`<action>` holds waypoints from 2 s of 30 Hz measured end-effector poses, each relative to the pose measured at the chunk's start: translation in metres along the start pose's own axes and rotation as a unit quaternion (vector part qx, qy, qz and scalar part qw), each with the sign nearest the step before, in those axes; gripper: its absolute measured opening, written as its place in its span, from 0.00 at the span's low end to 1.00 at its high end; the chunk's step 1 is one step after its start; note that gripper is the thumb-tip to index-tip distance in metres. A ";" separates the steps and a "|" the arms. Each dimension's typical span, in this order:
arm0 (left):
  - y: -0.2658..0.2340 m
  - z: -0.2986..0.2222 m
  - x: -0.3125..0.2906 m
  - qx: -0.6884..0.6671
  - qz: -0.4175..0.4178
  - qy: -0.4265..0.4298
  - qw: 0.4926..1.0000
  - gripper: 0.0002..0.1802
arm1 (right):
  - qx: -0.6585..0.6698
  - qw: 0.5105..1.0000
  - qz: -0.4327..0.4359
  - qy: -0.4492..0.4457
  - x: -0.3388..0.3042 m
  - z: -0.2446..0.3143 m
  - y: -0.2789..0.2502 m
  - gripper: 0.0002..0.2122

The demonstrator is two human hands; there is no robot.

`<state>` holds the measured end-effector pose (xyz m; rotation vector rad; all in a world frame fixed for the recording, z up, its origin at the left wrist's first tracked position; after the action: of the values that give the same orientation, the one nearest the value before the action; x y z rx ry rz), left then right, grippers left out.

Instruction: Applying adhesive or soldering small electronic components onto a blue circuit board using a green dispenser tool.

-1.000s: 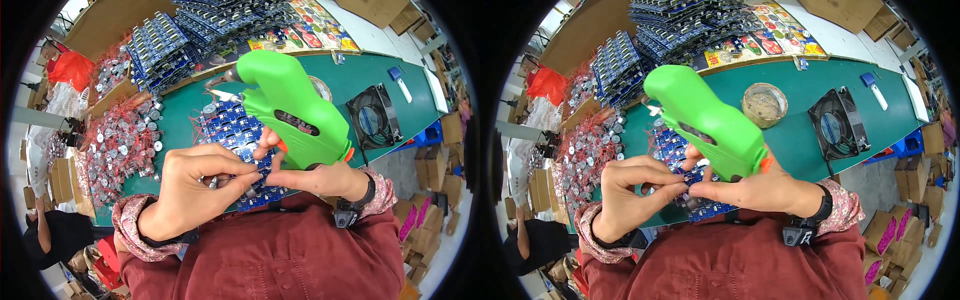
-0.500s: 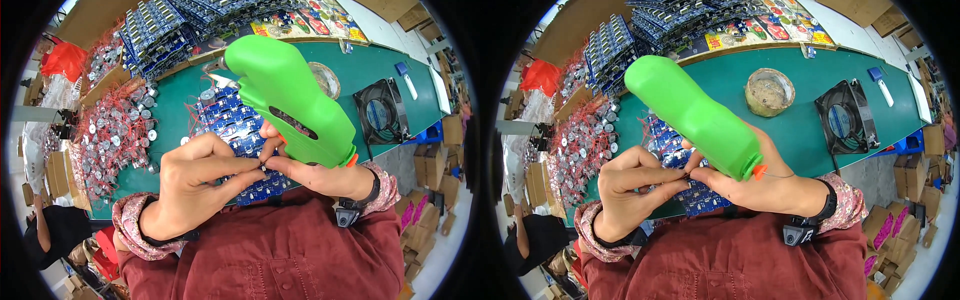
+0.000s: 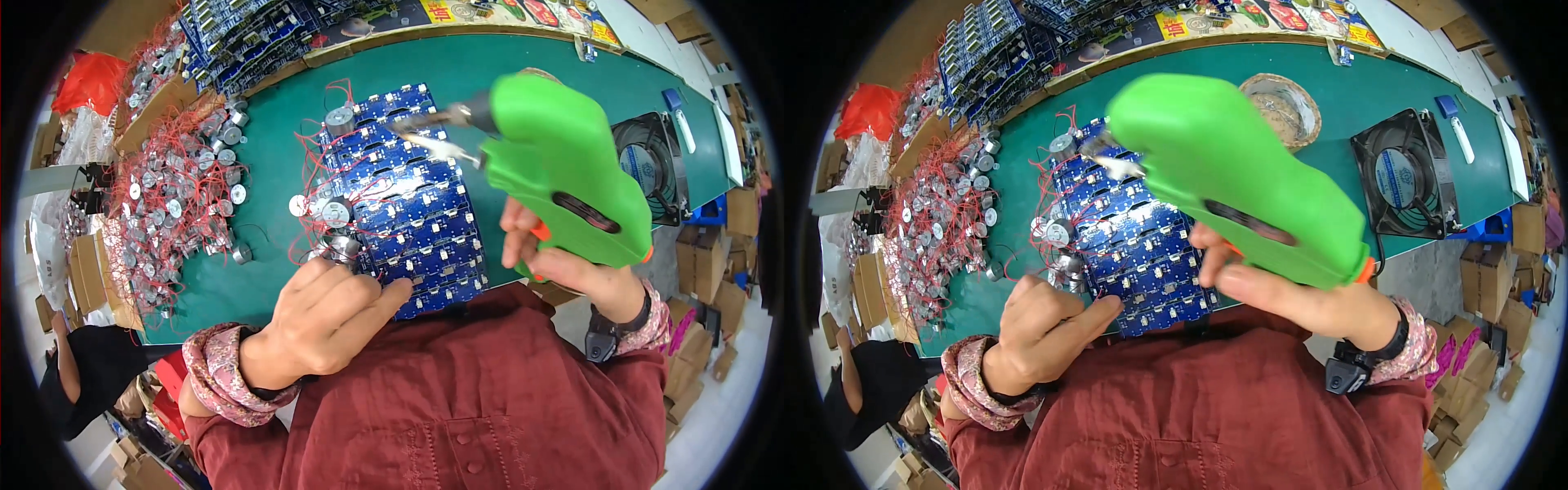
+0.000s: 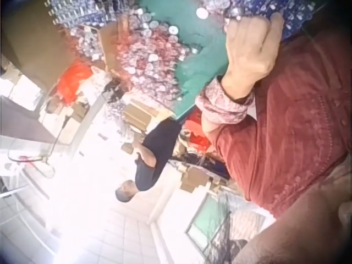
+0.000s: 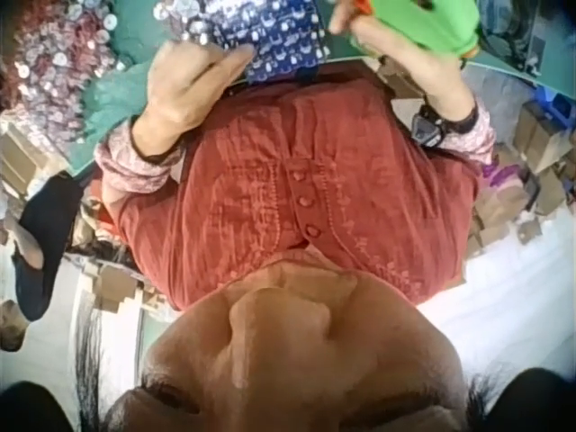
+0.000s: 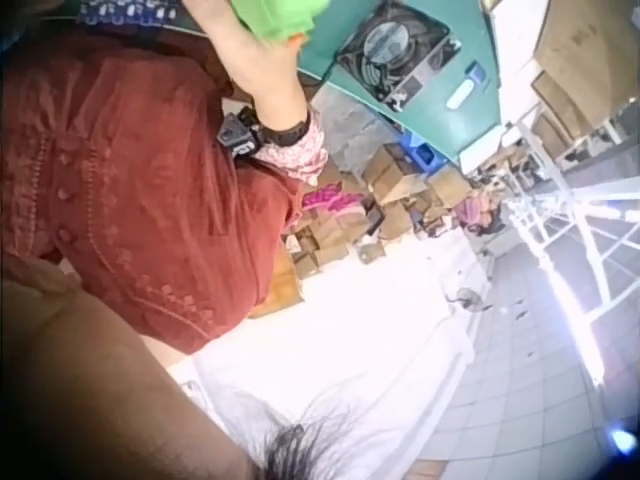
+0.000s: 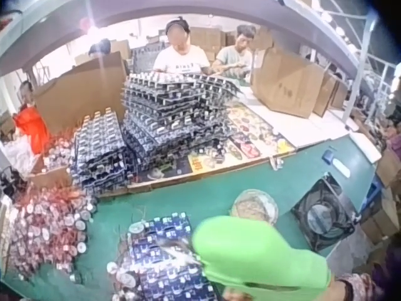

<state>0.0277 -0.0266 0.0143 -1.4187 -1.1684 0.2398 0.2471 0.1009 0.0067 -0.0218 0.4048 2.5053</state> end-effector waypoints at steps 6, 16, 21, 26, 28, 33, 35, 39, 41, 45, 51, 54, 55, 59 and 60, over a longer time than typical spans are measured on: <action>0.006 -0.005 0.004 0.075 0.015 0.048 0.996 0.16 | 0.025 0.996 -0.007 0.083 -0.041 -0.013 -0.017 0.22; 0.012 -0.005 0.007 0.148 0.013 0.028 0.988 0.17 | -0.090 0.990 0.001 0.113 -0.051 -0.019 -0.018 0.13; 0.009 -0.006 0.008 0.133 0.039 0.027 0.990 0.14 | -0.174 0.982 0.040 0.054 -0.053 -0.027 -0.030 0.14; 0.012 -0.004 0.007 0.127 0.033 0.044 0.990 0.14 | -0.170 0.983 0.042 0.050 -0.048 -0.027 -0.027 0.15; 0.013 -0.003 0.007 0.122 0.033 0.049 0.991 0.15 | -0.169 0.984 0.031 0.036 -0.046 -0.027 -0.026 0.14; 0.014 -0.002 0.009 0.112 0.041 0.059 0.991 0.15 | -0.260 0.960 0.103 -0.035 -0.036 -0.026 -0.029 0.13; 0.013 -0.002 0.010 0.112 0.047 0.063 0.991 0.15 | -0.286 0.948 0.122 -0.072 -0.034 -0.023 -0.028 0.13; 0.013 -0.002 0.011 0.106 0.056 0.073 0.990 0.15 | -0.300 0.944 0.126 -0.061 -0.031 -0.020 -0.026 0.12; 0.014 -0.001 0.011 0.101 0.056 0.074 0.990 0.15 | -0.305 0.942 0.128 -0.065 -0.030 -0.019 -0.024 0.11; 0.014 -0.001 0.011 0.097 0.062 0.081 0.990 0.15 | -0.288 0.949 0.117 -0.045 -0.031 -0.017 -0.021 0.09; 0.013 -0.001 0.012 0.094 0.069 0.090 0.989 0.16 | -0.318 0.941 0.116 -0.015 -0.035 -0.015 -0.020 0.08; 0.014 -0.001 0.011 0.092 0.068 0.089 0.989 0.16 | -0.335 0.934 0.123 -0.018 -0.034 -0.015 -0.020 0.08; 0.014 -0.001 0.011 0.093 0.068 0.089 0.989 0.16 | -0.330 0.936 0.121 -0.021 -0.033 -0.015 -0.021 0.08; 0.013 -0.001 0.011 0.095 0.071 0.092 0.989 0.16 | -0.303 0.944 0.124 -0.045 -0.033 -0.017 -0.024 0.12; 0.013 -0.001 0.012 0.094 0.072 0.093 0.989 0.16 | -0.303 0.944 0.124 -0.045 -0.035 -0.020 -0.025 0.12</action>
<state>0.0404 -0.0157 0.0091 -1.3287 -0.8682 0.3037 0.2890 0.0951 -0.0154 -0.1029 -0.4375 2.7678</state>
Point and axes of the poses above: each hand's wrist, its own x-axis towards the middle knuckle, its own y-axis out of the palm, z = x × y, the point moved 3 cm from there along x, towards the middle knuckle, and after that the axes turned 2 degrees about y, right-handed, at the moved point
